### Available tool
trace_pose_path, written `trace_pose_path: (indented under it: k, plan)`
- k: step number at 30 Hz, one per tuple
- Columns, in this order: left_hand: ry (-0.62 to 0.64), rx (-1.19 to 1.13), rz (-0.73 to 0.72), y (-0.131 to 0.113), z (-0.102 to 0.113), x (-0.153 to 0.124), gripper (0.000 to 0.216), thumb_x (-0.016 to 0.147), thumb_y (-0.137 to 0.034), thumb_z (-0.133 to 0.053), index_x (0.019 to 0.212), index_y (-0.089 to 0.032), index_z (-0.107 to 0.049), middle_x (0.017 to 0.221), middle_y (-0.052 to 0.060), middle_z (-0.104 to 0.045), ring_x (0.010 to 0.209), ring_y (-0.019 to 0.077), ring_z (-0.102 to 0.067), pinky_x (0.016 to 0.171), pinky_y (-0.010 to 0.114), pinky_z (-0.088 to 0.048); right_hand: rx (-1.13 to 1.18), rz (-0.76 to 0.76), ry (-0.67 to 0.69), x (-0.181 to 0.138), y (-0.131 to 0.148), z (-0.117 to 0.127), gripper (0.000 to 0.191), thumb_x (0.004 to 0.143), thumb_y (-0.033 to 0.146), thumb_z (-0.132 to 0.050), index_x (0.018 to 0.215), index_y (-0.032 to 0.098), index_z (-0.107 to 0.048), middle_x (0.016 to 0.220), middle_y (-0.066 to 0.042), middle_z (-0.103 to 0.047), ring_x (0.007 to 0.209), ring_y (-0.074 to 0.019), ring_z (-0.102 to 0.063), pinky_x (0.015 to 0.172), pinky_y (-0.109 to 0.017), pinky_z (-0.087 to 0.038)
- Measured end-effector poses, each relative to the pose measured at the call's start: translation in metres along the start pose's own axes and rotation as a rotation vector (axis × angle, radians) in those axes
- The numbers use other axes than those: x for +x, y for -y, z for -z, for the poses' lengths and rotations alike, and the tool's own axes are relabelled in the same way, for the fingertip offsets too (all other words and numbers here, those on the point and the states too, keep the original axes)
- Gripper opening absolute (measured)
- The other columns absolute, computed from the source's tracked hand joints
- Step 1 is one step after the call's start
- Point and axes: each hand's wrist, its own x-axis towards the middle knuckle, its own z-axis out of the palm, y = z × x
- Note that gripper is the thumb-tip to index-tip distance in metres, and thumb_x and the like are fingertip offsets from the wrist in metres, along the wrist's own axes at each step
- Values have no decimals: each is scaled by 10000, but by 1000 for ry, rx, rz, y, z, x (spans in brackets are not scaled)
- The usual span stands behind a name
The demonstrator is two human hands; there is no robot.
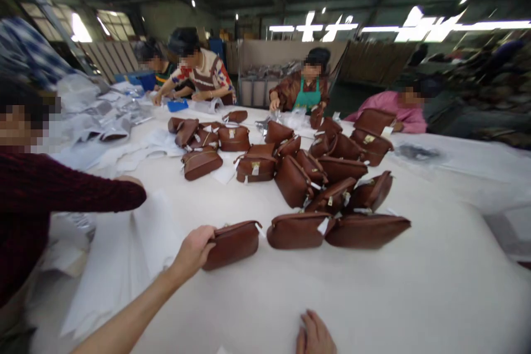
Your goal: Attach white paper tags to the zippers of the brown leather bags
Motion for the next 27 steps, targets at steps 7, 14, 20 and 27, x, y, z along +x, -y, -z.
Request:
trace_pose_path:
  k: [7,14,20,27]
  plan:
    - [285,-158,-12,-6,18,-36,123,816,-101,-522,808,-216,-479,915,14,-656,820,172,-602,770,298,-487,-217,234,-22,-34,-18,-12,360,964,291,-306,1061,121,-609,1150,-242,-621,1071,-345,-560,905,-551,-452]
    - [141,-87,19,-26,18,-75,231,857,-102,-528,1067,-198,-531,1339,139,-535,1293,296,-435,1083,520,-332,-152,551,527,-84,74,-38,259,872,75,-443,877,249,-635,844,-20,-666,791,-182,-621,710,-270,-490]
    - [222,-12,285,-49,-4,-149,204,914,-123,-402,1056,-186,-533,1158,118,-573,1134,246,-525,1010,410,-424,-200,489,708,-99,103,-39,265,755,145,-678,1001,213,-604,992,-57,-638,904,-234,-628,776,-310,-536]
    - [613,-37,325,-72,-69,-219,388,682,-139,-681,1047,-192,-560,1105,71,-610,1018,254,-573,901,376,-482,-271,437,789,-82,98,-39,435,890,54,-447,1277,233,-533,1223,-117,-568,1004,-225,-635,848,-318,-532]
